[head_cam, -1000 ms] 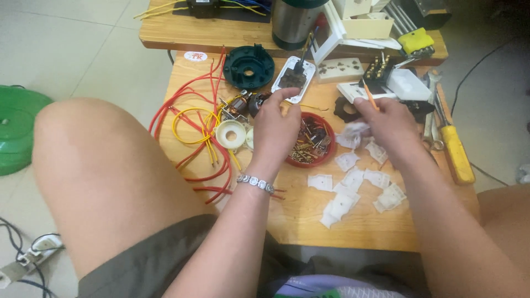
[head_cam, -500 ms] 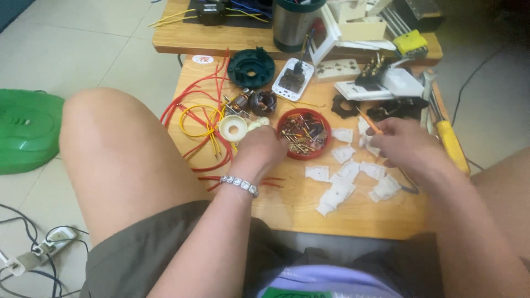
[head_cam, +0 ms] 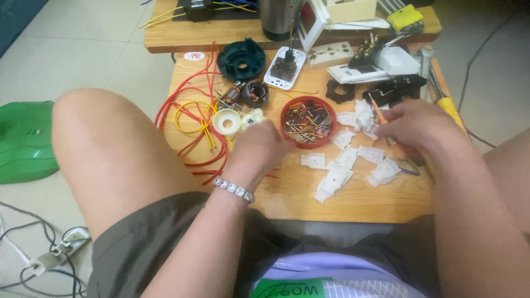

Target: Inspecting and probing small electronic components inside a plastic housing using a small tool and handling fasteners.

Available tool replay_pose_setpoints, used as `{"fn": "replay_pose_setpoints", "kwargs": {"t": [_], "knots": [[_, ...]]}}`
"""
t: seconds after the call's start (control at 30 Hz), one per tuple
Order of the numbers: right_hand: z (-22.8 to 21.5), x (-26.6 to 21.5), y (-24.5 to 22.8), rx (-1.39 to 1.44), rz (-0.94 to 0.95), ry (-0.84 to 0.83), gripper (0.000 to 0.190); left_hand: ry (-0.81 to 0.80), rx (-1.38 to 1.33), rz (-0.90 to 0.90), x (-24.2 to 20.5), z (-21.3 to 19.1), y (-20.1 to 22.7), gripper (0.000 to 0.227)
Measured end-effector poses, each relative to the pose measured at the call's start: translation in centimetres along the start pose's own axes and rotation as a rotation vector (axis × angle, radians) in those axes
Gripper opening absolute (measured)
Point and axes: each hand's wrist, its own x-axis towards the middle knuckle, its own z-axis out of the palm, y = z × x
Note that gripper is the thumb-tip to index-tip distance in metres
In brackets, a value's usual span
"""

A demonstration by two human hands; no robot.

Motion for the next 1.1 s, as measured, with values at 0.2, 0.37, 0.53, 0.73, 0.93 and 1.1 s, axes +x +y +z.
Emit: {"fn": "replay_pose_setpoints", "kwargs": {"t": [0.2, 0.37, 0.53, 0.73, 0.93, 1.1], "knots": [[3.0, 4.4, 0.8, -0.088, -0.206, 0.146, 0.041, -0.200, 0.090, 0.197, -0.8, 7.1, -0.2, 0.095], [1.7, 2.7, 0.0, -0.071, -0.200, 0.143, 0.039, -0.043, -0.058, 0.329, -0.8, 9.5, 1.4, 0.059], [0.7, -0.1, -1.3, -0.134, -0.152, 0.073, 0.039, 0.123, -0.268, 0.480, -0.9, 9.4, 2.9, 0.022], [0.4, -2.9, -2.4, -0.097, -0.101, -0.110, 0.029, 0.059, -0.297, 0.387, 1.1, 6.3, 1.7, 0.022], [3.3, -0.8, -1.4, -0.172, -0.058, -0.642, 0.022, 0.590, -0.222, 0.127, 3.9, 3.0, -4.4, 0.040], [4.9, 2.3, 0.1, -0.070, -0.208, -0.481, 0.035, 0.465, -0.135, -0.005, 4.0, 2.5, -5.4, 0.047]]}}
